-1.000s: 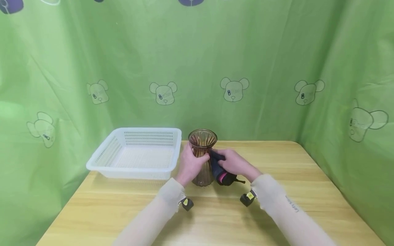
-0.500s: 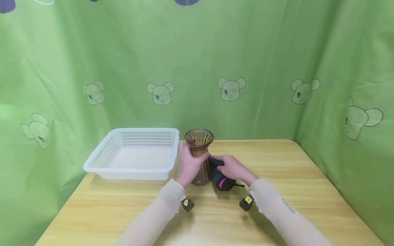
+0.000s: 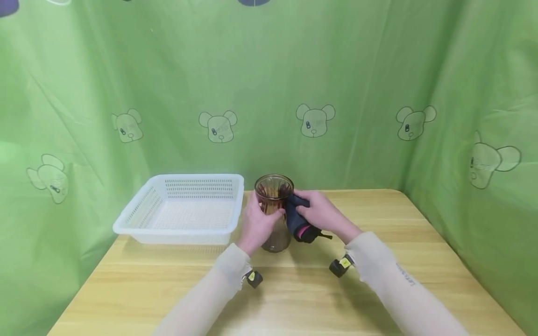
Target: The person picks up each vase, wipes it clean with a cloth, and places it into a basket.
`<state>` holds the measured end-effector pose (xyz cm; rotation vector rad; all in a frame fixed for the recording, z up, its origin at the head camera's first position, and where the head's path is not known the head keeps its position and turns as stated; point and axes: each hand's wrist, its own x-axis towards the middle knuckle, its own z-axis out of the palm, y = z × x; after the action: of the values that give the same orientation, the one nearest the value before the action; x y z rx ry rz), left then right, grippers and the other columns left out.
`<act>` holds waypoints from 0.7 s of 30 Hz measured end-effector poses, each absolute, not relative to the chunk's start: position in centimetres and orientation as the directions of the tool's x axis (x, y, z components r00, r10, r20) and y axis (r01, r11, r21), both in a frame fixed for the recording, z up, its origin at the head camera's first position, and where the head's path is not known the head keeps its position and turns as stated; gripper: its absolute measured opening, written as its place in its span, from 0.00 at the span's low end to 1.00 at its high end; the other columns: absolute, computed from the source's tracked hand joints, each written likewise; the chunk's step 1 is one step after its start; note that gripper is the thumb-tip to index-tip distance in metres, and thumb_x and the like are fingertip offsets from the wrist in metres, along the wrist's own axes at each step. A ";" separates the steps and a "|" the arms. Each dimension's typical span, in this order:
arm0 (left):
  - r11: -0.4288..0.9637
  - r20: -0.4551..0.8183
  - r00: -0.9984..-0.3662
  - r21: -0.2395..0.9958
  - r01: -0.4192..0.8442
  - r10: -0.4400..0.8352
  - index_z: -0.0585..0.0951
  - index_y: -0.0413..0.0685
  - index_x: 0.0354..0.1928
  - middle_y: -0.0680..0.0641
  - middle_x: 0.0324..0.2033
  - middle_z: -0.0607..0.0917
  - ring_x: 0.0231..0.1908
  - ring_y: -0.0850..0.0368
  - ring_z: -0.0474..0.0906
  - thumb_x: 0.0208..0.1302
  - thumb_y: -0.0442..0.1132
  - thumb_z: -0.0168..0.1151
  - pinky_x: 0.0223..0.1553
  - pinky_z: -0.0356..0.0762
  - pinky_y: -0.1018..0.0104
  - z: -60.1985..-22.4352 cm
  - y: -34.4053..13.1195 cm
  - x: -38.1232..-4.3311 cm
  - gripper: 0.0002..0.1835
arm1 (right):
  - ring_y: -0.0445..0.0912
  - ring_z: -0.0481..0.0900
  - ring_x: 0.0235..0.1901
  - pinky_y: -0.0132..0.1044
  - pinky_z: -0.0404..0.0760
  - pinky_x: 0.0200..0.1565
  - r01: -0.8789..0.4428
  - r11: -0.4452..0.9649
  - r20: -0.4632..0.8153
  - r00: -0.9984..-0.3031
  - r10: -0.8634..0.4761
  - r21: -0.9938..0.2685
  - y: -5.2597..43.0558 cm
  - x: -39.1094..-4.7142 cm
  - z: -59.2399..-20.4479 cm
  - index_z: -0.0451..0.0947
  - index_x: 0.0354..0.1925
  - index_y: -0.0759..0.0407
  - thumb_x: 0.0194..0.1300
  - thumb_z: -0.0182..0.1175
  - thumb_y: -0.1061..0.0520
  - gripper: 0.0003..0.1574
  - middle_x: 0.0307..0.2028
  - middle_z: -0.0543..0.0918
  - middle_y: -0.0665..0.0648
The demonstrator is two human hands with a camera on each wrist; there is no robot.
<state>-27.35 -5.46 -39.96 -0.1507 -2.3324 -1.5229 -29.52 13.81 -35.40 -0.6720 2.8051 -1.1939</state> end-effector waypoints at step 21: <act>0.348 0.309 -0.942 0.904 0.248 -0.131 0.62 0.54 0.70 0.45 0.62 0.79 0.62 0.47 0.76 0.55 0.46 0.74 0.66 0.73 0.47 -40.0 -4.8 -27.4 0.43 | 0.45 0.80 0.26 0.36 0.82 0.31 -0.320 0.711 0.002 -0.913 -0.409 -0.626 13.7 -29.9 -41.7 0.69 0.71 0.58 0.65 0.56 0.67 0.36 0.58 0.80 0.73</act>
<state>-27.44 -4.82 -39.98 -0.1035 -2.2883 -1.6223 -29.92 13.66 -41.70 -0.5953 2.7784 -0.9778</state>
